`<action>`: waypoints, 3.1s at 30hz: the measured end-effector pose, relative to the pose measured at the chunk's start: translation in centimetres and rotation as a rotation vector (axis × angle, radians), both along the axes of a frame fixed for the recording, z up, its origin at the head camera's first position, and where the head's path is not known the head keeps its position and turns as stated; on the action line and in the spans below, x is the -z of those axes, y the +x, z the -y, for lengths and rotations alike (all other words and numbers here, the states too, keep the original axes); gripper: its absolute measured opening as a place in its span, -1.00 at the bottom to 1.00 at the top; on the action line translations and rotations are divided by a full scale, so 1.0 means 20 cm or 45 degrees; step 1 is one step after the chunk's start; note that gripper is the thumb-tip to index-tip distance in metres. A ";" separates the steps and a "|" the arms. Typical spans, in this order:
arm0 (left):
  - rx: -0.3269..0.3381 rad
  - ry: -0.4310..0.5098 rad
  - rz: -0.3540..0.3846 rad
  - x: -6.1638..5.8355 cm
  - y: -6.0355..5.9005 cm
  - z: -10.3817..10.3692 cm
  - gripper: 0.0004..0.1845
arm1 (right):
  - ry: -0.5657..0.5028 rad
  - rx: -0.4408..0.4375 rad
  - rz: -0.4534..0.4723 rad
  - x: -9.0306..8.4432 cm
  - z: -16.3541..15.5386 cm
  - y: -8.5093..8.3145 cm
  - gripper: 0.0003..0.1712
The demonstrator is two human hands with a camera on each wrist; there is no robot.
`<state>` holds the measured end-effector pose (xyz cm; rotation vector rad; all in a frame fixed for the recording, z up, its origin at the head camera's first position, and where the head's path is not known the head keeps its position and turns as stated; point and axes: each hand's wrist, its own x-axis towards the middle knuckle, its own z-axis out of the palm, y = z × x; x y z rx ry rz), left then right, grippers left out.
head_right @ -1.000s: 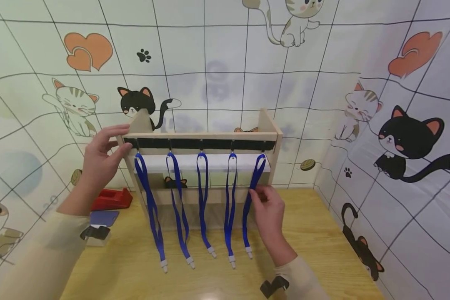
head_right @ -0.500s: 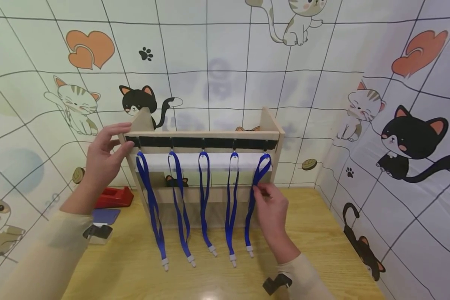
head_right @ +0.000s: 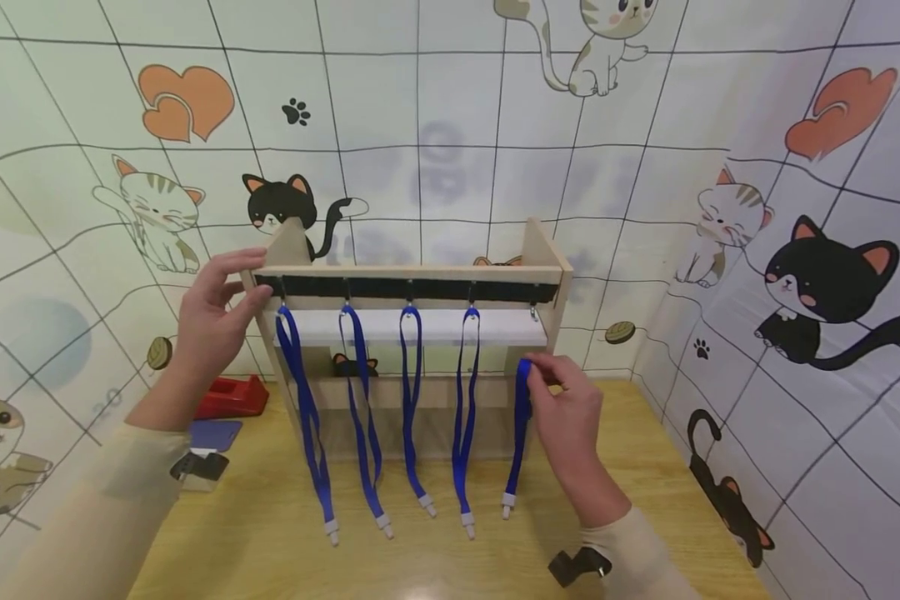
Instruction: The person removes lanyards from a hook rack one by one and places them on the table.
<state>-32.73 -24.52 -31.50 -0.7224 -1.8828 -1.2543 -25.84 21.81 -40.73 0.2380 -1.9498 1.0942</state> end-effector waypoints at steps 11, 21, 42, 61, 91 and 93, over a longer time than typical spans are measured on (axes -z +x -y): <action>-0.019 -0.011 -0.040 0.00 -0.02 0.00 -0.51 | 0.033 0.074 0.002 -0.17 -0.24 0.03 -0.82; -0.018 0.004 -0.017 0.01 0.00 -0.02 -0.51 | 0.158 0.141 0.035 -0.25 -0.46 -0.07 -0.82; -0.027 -0.009 -0.017 0.02 0.01 -0.02 -0.51 | 0.207 0.054 0.375 -0.24 -0.64 -0.56 -0.71; -0.051 -0.002 0.009 0.02 0.02 -0.03 -0.53 | 0.239 0.127 0.614 -0.05 -0.80 -0.71 -0.72; -0.033 0.022 0.026 0.02 0.01 -0.03 -0.53 | 0.121 0.031 0.896 0.44 -0.80 -0.70 -0.66; -0.033 0.021 0.026 0.02 0.02 -0.03 -0.53 | 0.095 0.034 0.921 0.47 -0.81 -0.69 -0.65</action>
